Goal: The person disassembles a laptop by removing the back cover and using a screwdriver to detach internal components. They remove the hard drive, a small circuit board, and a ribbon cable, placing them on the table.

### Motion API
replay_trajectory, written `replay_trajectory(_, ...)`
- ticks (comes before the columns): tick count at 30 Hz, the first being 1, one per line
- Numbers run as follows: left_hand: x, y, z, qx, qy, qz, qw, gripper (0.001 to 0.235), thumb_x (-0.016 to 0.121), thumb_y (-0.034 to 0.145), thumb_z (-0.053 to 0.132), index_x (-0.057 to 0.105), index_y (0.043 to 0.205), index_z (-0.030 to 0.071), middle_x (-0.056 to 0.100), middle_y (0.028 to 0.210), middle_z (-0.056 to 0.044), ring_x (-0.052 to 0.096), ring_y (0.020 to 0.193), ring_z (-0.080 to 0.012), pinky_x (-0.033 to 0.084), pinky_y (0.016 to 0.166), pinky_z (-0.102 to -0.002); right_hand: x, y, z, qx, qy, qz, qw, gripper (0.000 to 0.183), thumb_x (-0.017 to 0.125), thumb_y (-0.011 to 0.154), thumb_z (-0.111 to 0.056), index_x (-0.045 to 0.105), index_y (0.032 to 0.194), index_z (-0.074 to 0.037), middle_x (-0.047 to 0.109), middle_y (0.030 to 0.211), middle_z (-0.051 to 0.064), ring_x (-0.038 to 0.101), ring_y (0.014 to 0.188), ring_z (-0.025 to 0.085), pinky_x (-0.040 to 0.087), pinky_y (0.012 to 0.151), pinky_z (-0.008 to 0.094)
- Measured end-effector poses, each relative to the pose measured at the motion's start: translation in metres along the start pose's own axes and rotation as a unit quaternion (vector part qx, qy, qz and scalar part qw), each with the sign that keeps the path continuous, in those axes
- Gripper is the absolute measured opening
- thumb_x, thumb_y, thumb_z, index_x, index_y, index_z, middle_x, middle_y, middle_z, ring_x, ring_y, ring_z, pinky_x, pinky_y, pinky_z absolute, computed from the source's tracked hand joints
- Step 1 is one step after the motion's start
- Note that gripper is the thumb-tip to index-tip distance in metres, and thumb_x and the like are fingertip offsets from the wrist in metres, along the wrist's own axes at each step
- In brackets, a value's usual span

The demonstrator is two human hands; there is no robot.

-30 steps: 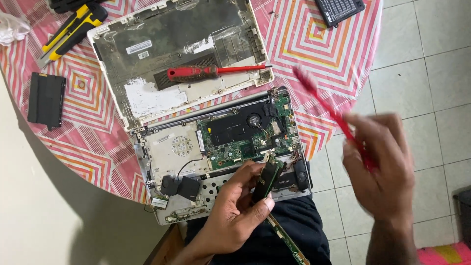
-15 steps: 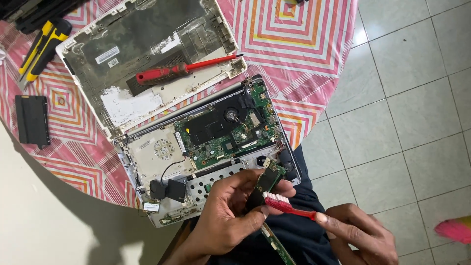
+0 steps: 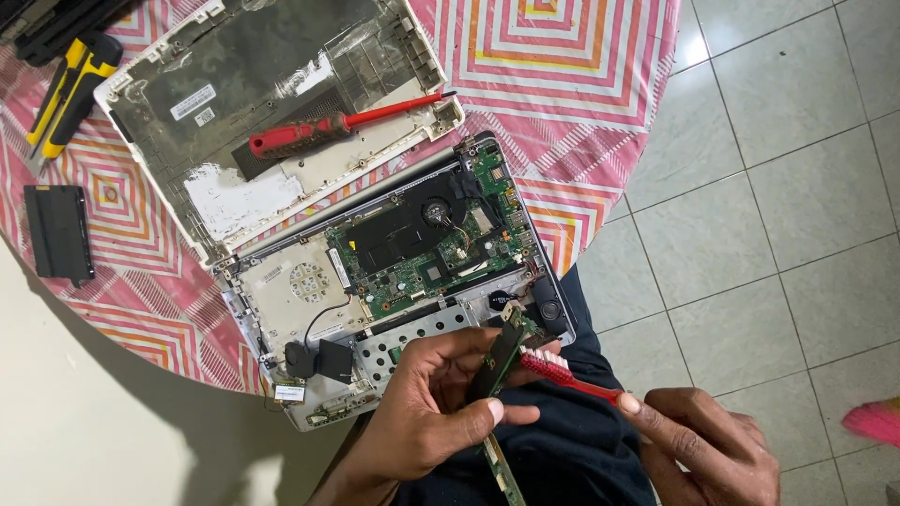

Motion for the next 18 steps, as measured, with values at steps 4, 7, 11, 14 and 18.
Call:
replay_trajectory(4,0.003,0.001,0.007,-0.018,0.023,-0.002,1.0,0.046,0.061,0.087,0.011,0.051,0.129,-0.004,0.061,0.128,-0.024,0.058,0.126,-0.0346,0.059,0.091,-0.043,-0.001,0.001,0.003,-0.01,-0.062,0.013,0.998,0.033,0.06,0.082,0.015,0.069,0.106,-0.007,0.058,0.076,0.009,0.047,0.053,0.012,0.035,0.048,0.022)
replay_trajectory(7,-0.002,0.002,0.002,-0.032,0.002,-0.003,0.999,0.053,0.067,0.088,0.026,0.051,0.131,-0.001,0.056,0.137,-0.021,0.052,0.132,-0.0416,0.058,0.092,-0.047,-0.008,-0.014,0.01,0.015,-0.121,0.057,0.991,0.035,0.061,0.086,0.021,0.07,0.109,-0.004,0.062,0.082,0.014,0.053,0.061,0.018,0.039,0.051,0.027)
replay_trajectory(11,0.004,0.005,0.001,-0.039,0.013,-0.002,0.999,0.051,0.063,0.088,0.016,0.049,0.133,-0.003,0.056,0.137,-0.021,0.054,0.131,-0.0383,0.058,0.092,-0.041,-0.005,-0.022,0.001,0.06,-0.099,0.007,0.993,0.034,0.065,0.087,0.004,0.068,0.111,-0.02,0.063,0.083,0.006,0.048,0.056,0.012,0.039,0.056,0.025)
replay_trajectory(14,0.01,0.009,0.003,-0.042,0.019,-0.017,0.999,0.05,0.063,0.088,0.016,0.05,0.133,-0.004,0.057,0.135,-0.021,0.057,0.126,-0.033,0.058,0.094,-0.041,0.001,-0.011,0.0,0.017,-0.015,0.02,1.0,0.032,0.057,0.084,0.008,0.069,0.104,-0.014,0.058,0.074,0.01,0.05,0.053,0.013,0.038,0.05,0.023)
replay_trajectory(18,0.01,0.006,-0.002,-0.045,-0.01,-0.029,0.999,0.054,0.064,0.09,0.022,0.047,0.134,-0.004,0.055,0.136,-0.023,0.052,0.131,-0.0401,0.055,0.096,-0.05,-0.009,-0.004,0.025,-0.034,-0.099,0.008,0.994,0.031,0.057,0.085,0.018,0.068,0.108,-0.001,0.059,0.077,0.013,0.052,0.057,0.018,0.04,0.049,0.027)
Point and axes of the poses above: each hand's wrist, its own y-axis towards the middle knuckle, its own x-axis out of the palm, z = x × y, the point moved 3 cm from there along y, towards the middle knuckle
